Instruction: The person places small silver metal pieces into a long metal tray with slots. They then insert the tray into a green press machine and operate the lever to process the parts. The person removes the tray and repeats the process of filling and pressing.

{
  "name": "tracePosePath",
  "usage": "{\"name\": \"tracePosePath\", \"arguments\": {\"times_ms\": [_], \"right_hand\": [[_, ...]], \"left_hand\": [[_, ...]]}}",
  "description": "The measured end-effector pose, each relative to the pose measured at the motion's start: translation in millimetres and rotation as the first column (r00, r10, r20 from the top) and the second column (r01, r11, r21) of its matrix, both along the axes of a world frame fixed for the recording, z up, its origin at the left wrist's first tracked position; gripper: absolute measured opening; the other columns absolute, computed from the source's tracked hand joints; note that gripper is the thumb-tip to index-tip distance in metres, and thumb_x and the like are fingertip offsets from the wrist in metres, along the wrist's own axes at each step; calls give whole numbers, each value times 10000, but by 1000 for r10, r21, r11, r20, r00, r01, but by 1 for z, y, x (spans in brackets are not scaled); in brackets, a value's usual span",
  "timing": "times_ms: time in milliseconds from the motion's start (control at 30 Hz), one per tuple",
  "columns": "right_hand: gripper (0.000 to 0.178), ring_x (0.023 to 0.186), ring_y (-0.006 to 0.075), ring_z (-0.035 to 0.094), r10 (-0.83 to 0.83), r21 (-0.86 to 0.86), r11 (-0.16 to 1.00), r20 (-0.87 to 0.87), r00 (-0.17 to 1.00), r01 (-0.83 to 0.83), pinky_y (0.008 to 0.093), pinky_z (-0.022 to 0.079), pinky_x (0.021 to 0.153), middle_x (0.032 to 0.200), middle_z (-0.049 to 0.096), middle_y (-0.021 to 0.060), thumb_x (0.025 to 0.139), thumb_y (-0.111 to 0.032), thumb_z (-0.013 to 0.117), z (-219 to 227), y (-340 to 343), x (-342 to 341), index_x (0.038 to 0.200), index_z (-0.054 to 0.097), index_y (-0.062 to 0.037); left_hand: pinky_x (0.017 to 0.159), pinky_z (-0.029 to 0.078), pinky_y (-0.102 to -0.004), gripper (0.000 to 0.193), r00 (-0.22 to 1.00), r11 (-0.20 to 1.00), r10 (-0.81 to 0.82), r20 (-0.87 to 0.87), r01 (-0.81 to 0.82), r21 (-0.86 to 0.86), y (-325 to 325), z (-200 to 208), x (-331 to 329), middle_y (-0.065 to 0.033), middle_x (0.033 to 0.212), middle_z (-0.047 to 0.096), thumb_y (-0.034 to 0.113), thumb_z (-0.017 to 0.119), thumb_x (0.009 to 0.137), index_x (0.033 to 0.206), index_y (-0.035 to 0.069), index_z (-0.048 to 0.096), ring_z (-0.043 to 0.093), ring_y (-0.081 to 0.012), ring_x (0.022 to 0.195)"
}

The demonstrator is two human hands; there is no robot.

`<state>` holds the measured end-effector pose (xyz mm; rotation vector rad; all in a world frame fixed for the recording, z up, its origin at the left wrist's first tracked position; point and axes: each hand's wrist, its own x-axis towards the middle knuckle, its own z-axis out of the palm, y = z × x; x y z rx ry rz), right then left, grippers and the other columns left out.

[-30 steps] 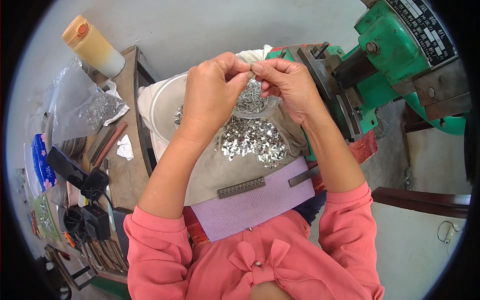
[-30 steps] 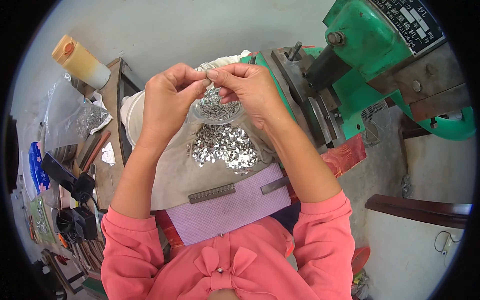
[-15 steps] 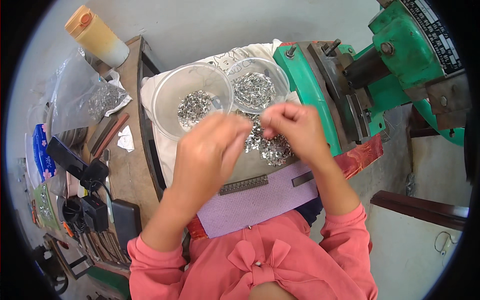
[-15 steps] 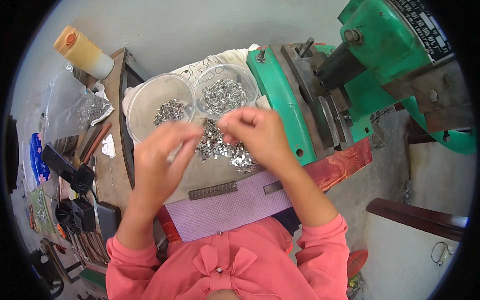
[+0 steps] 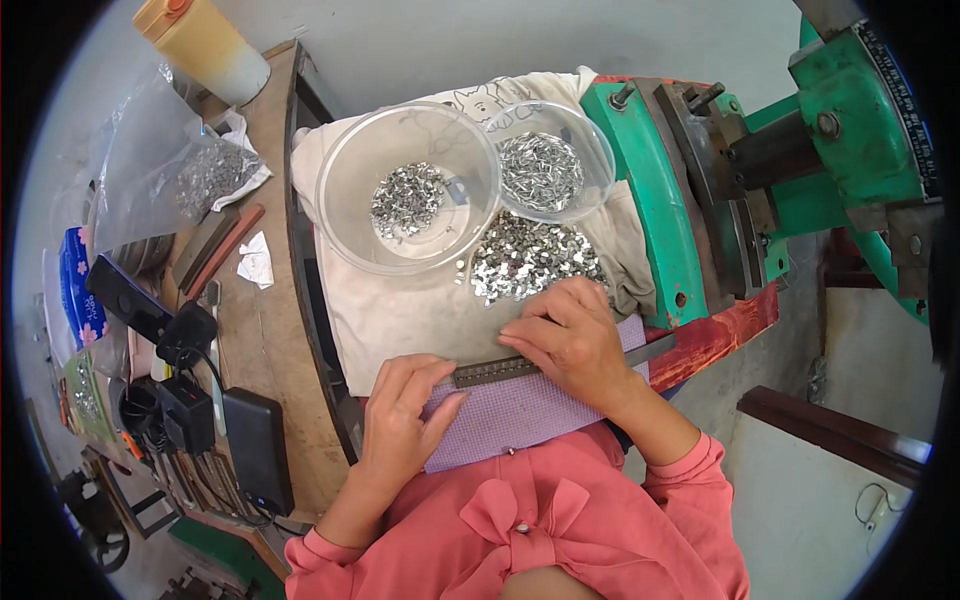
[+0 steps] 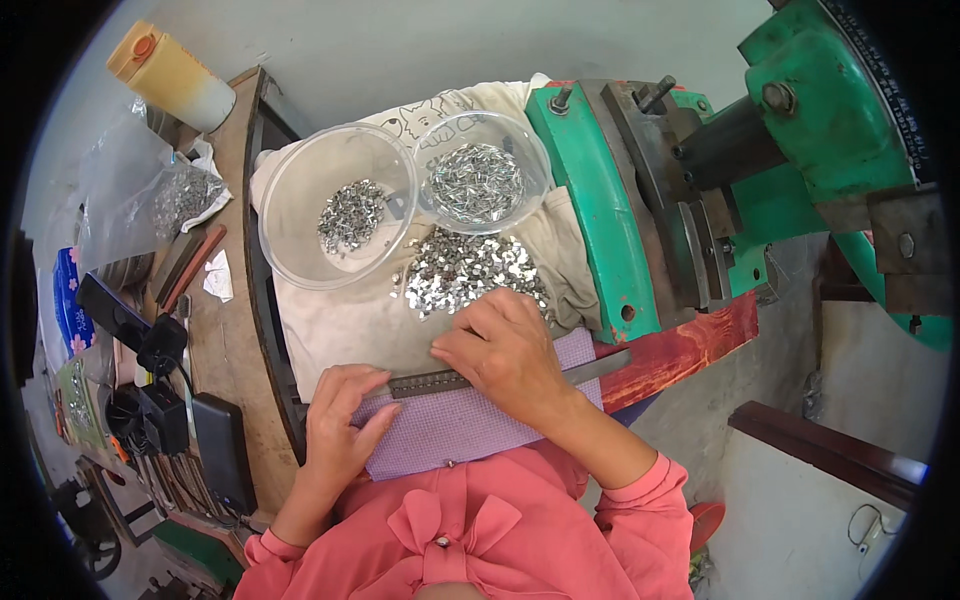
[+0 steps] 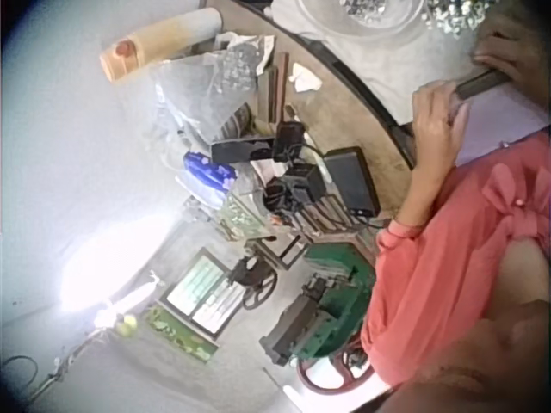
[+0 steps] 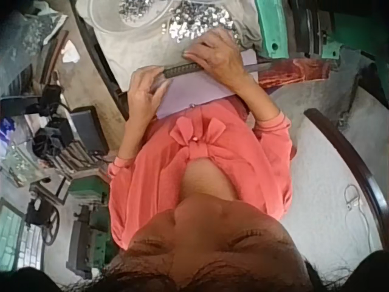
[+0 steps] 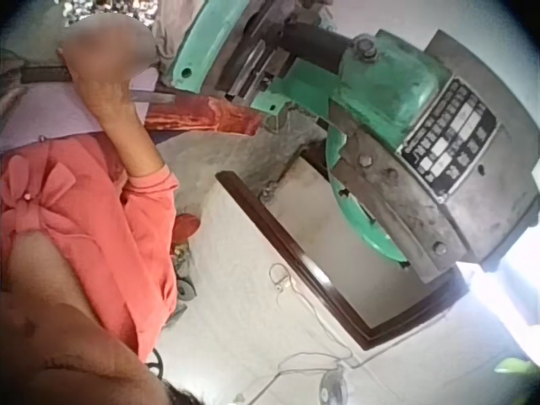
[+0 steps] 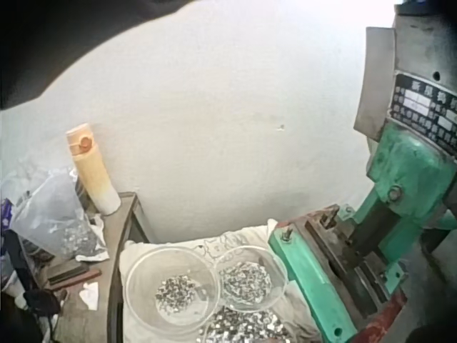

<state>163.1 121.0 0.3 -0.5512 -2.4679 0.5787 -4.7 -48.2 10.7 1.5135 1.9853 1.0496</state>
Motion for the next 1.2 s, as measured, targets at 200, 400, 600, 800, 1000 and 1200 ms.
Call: {"name": "tracePosePath", "arguments": {"times_ms": [200,400,600,800,1000,1200], "right_hand": [[134,880,212,560,6,14,1000,39,999,-7,381,407,791,847,604,-35,739,-179,838,1,-4,-1,837,747,-164],[90,890,216,558,20,-188,982,30,999,-14,385,388,829,850,620,-32,779,-184,820,12,-8,-12,832,758,-146],[82,908,207,554,35,-354,935,56,998,-13,389,354,867,852,642,-33,810,-223,811,13,-15,-19,830,785,-147],[122,968,192,533,79,-390,920,132,988,-21,409,288,913,882,640,-46,824,-276,802,12,-20,-26,829,797,-154],[127,989,187,505,86,-414,910,178,980,-4,414,262,914,889,629,-57,814,-294,807,11,-21,-28,816,805,-168],[125,993,201,486,76,-366,931,191,979,-1,417,266,916,900,602,-48,782,-301,821,12,-24,-30,820,811,-182]], "left_hand": [[831,533,-393,375,1000,1000,-2,16,1,19,1,-8,-1,-156,1082,649,9,852,690,1024,11,682,643,-328,992],[822,532,-384,348,1000,999,-3,24,1,45,0,-9,-2,-153,1075,650,0,850,686,988,15,678,647,-320,980],[809,526,-401,324,998,999,16,67,-19,41,1,-10,-2,-147,1057,627,6,833,716,990,-1,661,628,-328,965],[775,590,-344,312,994,999,46,95,-44,-27,0,-11,-3,-147,1120,617,1,841,723,982,1,667,664,-281,968],[771,579,-360,307,994,999,36,106,-34,-21,2,-11,-4,-142,1108,610,10,841,724,968,-3,656,658,-286,956],[769,598,-346,315,994,999,31,104,-28,-33,2,-11,-5,-136,1120,606,11,840,730,985,3,655,666,-274,960]]}}
